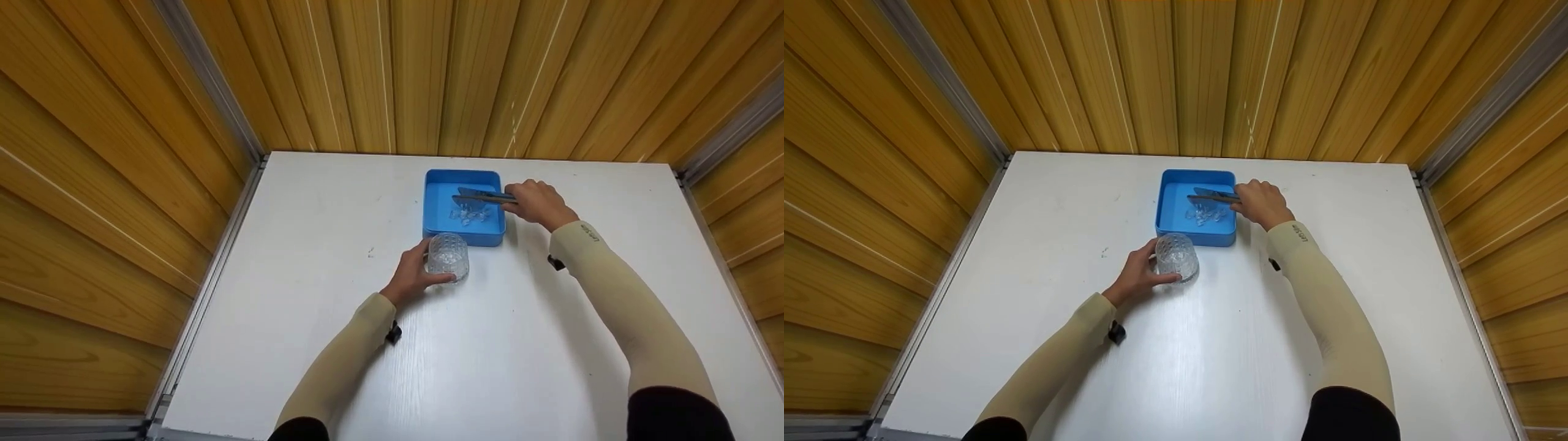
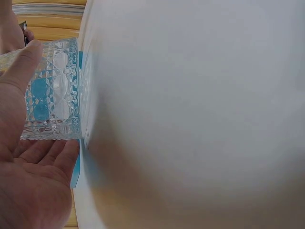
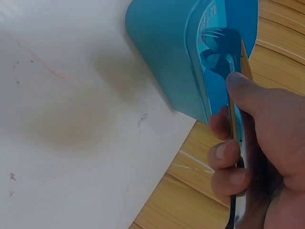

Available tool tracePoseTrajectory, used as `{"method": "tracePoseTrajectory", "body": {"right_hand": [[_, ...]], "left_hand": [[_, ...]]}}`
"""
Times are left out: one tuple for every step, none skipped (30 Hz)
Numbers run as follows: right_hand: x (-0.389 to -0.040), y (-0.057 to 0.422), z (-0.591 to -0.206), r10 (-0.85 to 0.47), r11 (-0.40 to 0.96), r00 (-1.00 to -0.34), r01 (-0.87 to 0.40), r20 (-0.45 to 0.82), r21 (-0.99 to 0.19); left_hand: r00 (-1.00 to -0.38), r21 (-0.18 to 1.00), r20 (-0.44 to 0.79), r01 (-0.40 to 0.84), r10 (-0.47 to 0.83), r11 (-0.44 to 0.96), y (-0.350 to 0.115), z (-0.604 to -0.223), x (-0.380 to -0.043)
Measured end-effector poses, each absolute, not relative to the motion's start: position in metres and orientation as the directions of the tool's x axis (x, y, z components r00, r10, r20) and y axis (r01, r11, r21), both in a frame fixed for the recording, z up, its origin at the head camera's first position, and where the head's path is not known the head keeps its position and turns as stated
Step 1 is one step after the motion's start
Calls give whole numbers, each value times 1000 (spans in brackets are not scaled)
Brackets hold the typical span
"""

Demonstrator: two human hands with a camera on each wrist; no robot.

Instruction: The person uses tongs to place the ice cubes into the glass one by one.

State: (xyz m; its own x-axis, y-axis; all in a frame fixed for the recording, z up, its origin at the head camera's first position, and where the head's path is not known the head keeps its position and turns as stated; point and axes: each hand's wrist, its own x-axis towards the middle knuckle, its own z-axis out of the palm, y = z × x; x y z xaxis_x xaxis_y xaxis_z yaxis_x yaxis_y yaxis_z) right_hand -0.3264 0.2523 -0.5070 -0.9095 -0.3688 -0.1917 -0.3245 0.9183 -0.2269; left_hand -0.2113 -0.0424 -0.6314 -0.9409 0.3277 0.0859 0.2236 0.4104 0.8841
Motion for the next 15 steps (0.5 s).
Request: {"method": "tracePoseTrajectory", "body": {"right_hand": [[-327,252,-507,-359,922,-913,-314,-194,-227],[-327,251,-507,-349,925,-916,-303,-197,-227],[-328,250,-507,-339,929,-919,-293,-200,-226],[-328,248,-507,-331,932,-922,-286,-202,-223],[-329,247,-507,-326,934,-923,-281,-205,-220],[-329,246,-507,-321,936,-924,-276,-209,-216],[-330,245,-507,-318,938,-924,-273,-212,-213],[-331,245,-508,-315,939,-925,-271,-214,-213],[-331,244,-508,-313,939,-925,-268,-214,-213],[-331,244,-508,-311,940,-926,-267,-215,-212],[-332,243,-508,-308,941,-927,-264,-215,-212],[-332,243,-509,-310,941,-927,-267,-212,-208],[-332,243,-508,-312,940,-927,-271,-206,-205],[-332,242,-509,-315,940,-927,-274,-204,-203],[-332,242,-509,-319,939,-927,-280,-199,-201]], "left_hand": [[-941,884,86,223,327,410,-42,-631,-211],[-941,884,88,224,326,410,-42,-631,-211],[-941,884,90,227,327,409,-42,-631,-211],[-941,883,91,227,326,410,-42,-631,-211],[-942,884,90,226,325,410,-42,-631,-211],[-941,884,91,226,325,409,-42,-631,-211],[-942,885,91,225,324,408,-42,-631,-211],[-942,885,91,225,324,407,-42,-630,-211],[-942,886,92,226,324,406,-42,-630,-211],[-942,886,92,226,324,405,-42,-630,-211],[-941,886,92,227,326,404,-42,-630,-211],[-940,887,95,230,329,401,-42,-631,-211],[-938,887,96,232,332,399,-42,-631,-211],[-937,887,98,235,335,397,-43,-631,-211],[-936,888,100,237,338,395,-43,-630,-211]]}}
